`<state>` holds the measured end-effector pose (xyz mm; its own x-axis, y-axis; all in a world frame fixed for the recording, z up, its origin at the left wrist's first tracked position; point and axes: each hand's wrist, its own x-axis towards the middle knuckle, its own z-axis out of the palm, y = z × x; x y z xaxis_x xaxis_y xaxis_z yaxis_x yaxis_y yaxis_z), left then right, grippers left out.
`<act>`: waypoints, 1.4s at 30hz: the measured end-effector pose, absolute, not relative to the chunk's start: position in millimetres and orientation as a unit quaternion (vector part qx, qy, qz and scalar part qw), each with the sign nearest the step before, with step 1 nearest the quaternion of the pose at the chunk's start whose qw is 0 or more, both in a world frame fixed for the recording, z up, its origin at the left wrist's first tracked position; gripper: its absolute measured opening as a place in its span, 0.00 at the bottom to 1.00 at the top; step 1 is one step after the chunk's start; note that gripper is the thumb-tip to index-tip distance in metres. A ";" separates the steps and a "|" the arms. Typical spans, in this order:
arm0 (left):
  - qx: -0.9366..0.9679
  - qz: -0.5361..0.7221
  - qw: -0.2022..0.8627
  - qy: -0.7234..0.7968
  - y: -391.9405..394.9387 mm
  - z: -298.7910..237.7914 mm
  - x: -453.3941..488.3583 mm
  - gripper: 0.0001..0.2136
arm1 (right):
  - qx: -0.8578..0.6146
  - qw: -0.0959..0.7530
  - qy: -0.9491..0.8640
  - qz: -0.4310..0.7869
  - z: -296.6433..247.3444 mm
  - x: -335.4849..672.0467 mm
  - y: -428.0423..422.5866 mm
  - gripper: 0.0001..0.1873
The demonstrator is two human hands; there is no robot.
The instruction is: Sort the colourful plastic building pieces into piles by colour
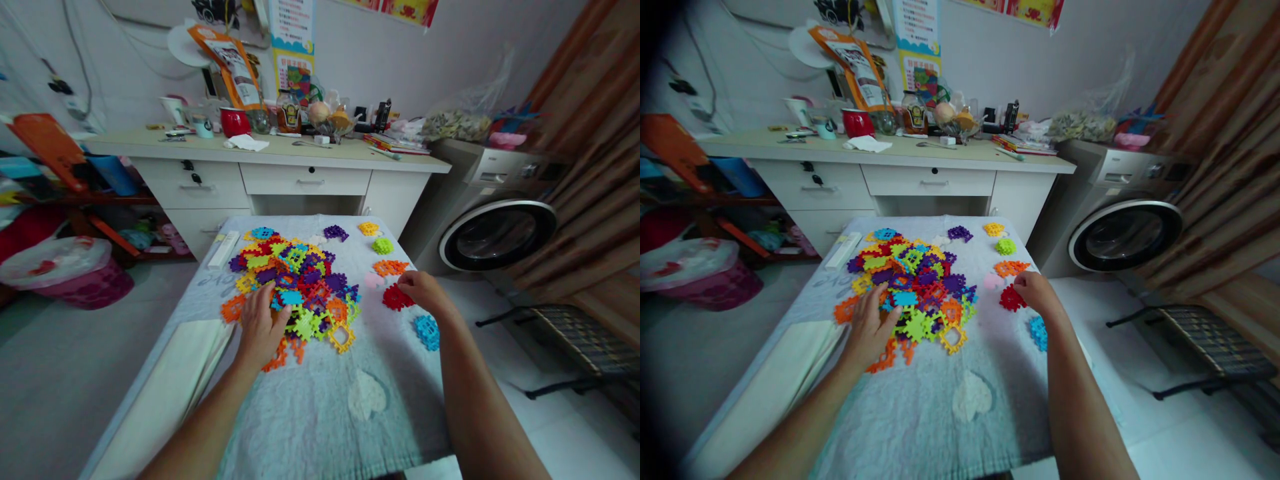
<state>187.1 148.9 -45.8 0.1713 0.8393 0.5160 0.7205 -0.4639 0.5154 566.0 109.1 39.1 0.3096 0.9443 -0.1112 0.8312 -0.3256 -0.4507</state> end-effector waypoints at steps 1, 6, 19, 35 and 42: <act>0.762 0.390 0.076 0.512 149.0 -45.7 187.0 0.26 | -0.800 0.142 -0.564 0.146 38.5 565.5 107.4 0.06; 0.763 0.388 0.077 0.511 149.0 -46.1 186.9 0.26 | -0.804 0.105 -0.581 0.066 36.2 560.6 97.7 0.07; 0.760 0.389 0.091 0.513 148.1 -44.1 187.0 0.25 | -0.772 0.037 -0.634 0.039 1.0 523.7 80.2 0.24; 0.765 0.388 0.085 0.507 147.6 -43.7 187.5 0.25 | -0.769 0.104 -0.629 0.051 -6.0 514.9 81.8 0.20; 0.768 0.390 0.080 0.502 148.1 -44.7 187.5 0.25 | -0.752 0.122 -0.644 0.069 -13.1 518.0 84.4 0.18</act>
<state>187.5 148.1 -44.7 0.1915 0.8331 0.5190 0.7087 -0.4831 0.5141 518.0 84.4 -13.1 0.1616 0.9854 0.0533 0.9515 -0.1412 -0.2734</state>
